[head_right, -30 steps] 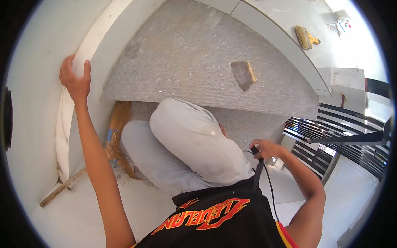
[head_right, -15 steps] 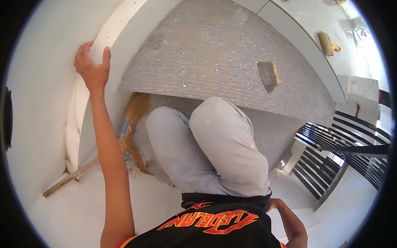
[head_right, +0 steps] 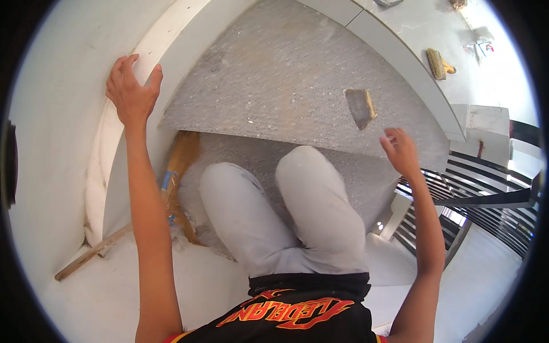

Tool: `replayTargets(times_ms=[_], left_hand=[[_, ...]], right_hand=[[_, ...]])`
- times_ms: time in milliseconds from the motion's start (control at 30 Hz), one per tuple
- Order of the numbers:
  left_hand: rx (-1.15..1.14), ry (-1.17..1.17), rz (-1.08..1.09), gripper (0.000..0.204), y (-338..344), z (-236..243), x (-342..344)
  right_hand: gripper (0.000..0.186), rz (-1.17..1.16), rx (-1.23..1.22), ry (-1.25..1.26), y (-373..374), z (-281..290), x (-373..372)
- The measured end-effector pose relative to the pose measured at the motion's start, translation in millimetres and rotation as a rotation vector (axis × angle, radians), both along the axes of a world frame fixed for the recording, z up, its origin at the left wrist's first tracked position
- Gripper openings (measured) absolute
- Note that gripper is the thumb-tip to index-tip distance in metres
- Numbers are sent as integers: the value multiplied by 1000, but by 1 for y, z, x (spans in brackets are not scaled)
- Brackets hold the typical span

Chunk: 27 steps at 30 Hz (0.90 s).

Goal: Apply grout or adhesive finishing to the tiles on a staircase using a brush and trowel.

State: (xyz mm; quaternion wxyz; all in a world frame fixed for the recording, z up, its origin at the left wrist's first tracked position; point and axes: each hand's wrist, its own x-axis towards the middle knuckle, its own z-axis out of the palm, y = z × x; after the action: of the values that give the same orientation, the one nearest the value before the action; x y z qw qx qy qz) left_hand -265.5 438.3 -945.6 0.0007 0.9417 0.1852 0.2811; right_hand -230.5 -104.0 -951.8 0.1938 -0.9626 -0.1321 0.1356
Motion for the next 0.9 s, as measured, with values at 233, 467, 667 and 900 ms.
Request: replayTargets(times_ms=[233,467,667,900], left_hand=[[43,-39,23,47,1,1,-1],[17,-76,21,48,7,3,-2],[-6,-140,-15,48,8,4,0],[-7,-94,-31,46,8,10,2]], right_hand=[[66,-162,-154,-47,41,-56,45],[81,-295,-137,176,65,-56,73],[79,-287,-187,15,52,-70,84],[38,-148,54,185,44,-57,90]])
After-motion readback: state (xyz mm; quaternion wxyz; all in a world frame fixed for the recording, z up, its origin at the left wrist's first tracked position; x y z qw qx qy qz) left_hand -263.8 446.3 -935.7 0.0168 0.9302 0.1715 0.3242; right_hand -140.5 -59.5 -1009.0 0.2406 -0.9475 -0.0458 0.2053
